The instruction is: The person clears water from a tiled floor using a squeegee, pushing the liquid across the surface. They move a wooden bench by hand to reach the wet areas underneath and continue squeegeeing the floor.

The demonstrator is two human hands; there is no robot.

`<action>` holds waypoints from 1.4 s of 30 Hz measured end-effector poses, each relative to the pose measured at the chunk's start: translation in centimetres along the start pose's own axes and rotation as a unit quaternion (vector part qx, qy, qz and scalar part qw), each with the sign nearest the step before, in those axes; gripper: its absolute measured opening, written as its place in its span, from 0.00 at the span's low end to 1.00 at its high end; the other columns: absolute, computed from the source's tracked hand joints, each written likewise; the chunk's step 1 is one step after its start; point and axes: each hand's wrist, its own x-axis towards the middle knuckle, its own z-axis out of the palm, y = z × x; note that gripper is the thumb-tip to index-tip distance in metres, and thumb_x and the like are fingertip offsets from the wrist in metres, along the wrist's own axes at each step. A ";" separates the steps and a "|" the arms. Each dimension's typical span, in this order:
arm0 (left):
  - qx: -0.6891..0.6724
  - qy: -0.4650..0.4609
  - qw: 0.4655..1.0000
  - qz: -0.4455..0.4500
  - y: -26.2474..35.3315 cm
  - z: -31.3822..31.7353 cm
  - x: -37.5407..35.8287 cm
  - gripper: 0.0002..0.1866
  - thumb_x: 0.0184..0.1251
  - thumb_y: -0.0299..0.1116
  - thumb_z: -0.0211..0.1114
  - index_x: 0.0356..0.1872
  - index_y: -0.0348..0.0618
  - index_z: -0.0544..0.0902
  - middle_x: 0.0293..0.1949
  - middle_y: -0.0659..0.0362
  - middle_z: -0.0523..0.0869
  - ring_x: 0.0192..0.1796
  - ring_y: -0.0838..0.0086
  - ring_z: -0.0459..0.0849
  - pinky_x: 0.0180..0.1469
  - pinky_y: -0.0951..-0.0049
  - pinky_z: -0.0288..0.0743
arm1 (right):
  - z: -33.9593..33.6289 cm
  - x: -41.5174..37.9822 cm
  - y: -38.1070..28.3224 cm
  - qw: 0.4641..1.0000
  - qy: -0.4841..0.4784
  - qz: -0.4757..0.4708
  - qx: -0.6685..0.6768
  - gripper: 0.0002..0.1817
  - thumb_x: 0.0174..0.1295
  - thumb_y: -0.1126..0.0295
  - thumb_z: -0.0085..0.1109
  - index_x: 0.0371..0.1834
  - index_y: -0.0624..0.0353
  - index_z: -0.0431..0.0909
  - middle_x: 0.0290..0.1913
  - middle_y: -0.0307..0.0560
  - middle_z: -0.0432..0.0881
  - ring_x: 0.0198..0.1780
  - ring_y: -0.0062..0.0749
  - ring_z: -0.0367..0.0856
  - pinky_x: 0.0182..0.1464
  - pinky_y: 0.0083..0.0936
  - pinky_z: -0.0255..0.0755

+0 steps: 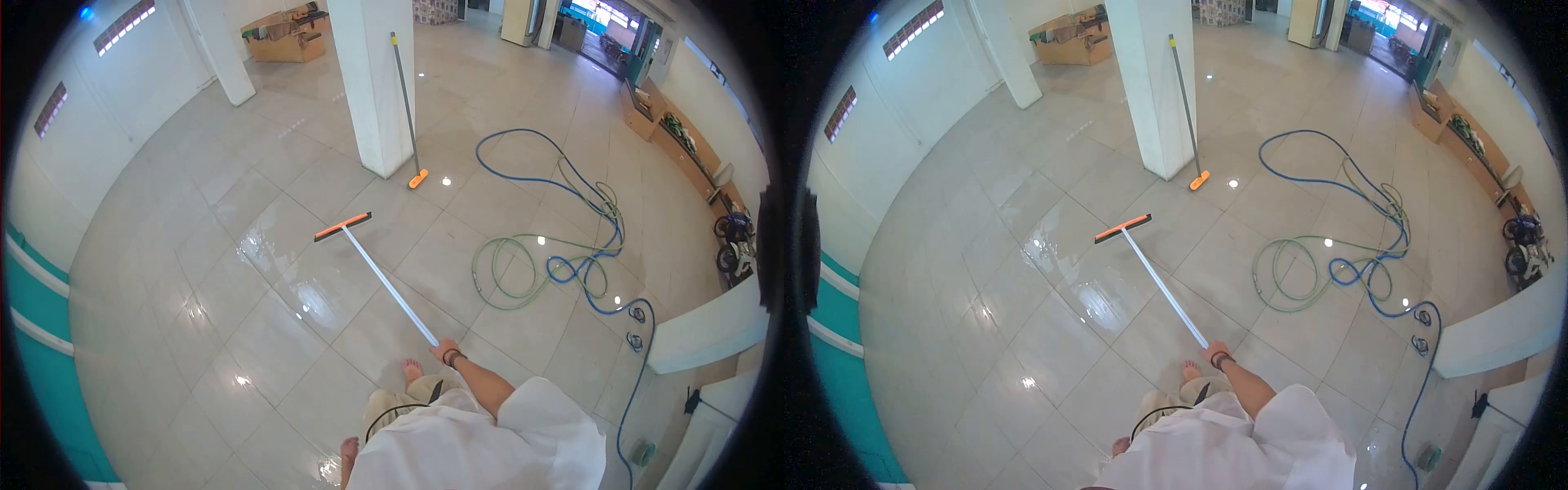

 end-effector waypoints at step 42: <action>0.120 -0.104 0.987 -0.012 15.1 0.4 7.9 0.14 0.51 0.35 0.58 0.36 0.36 0.75 0.27 0.58 0.78 0.25 0.75 0.76 0.24 0.75 0.70 | 2.0 -2.0 4.9 0.987 -0.084 0.128 0.057 0.20 0.49 0.53 0.49 0.36 0.56 0.77 0.32 0.48 0.80 0.36 0.38 0.78 0.41 0.31 0.70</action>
